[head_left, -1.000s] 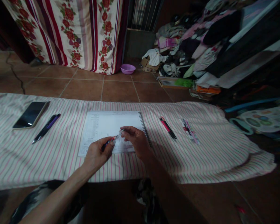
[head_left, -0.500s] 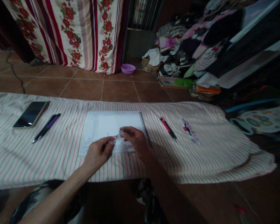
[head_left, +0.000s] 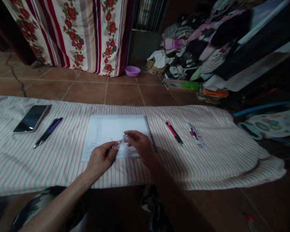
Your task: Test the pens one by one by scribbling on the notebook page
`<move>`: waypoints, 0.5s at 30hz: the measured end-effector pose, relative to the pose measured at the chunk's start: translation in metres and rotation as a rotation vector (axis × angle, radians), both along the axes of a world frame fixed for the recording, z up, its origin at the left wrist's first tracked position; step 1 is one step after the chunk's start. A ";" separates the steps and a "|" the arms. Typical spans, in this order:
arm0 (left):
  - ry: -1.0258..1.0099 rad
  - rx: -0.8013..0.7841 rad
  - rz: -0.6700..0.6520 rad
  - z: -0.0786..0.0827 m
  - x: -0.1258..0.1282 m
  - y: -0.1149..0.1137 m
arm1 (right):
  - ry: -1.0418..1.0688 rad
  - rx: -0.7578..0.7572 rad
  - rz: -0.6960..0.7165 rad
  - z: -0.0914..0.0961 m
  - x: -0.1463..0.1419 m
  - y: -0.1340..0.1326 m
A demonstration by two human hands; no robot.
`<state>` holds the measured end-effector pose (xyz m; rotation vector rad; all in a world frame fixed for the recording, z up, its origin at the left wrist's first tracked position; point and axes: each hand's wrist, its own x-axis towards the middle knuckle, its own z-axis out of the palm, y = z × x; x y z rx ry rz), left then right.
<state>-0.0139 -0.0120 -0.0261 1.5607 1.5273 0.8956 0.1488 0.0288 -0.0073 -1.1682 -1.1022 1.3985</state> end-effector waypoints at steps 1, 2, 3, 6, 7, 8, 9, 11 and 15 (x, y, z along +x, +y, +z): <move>0.009 0.005 -0.002 0.000 0.000 0.000 | -0.005 0.002 -0.003 -0.001 0.000 0.000; 0.016 0.010 -0.004 0.000 0.000 0.000 | -0.012 0.005 -0.004 -0.002 0.000 0.000; 0.024 0.015 -0.003 0.001 0.000 0.000 | -0.019 0.010 -0.002 -0.003 0.000 0.001; 0.045 0.017 -0.014 0.003 0.000 0.000 | -0.036 0.020 0.002 -0.006 0.000 0.001; 0.051 0.019 -0.018 0.003 0.000 0.000 | -0.044 0.019 0.004 -0.006 0.000 0.001; 0.056 0.024 -0.019 0.003 0.000 0.000 | -0.052 0.016 0.008 -0.006 0.000 0.001; 0.059 0.030 -0.019 0.004 0.000 0.000 | -0.059 0.013 0.014 -0.006 0.000 0.000; 0.065 0.039 -0.023 0.004 0.000 0.000 | -0.070 0.018 0.029 -0.006 0.000 0.000; 0.097 0.044 -0.039 0.003 -0.001 0.000 | -0.100 0.049 0.056 -0.007 0.000 -0.001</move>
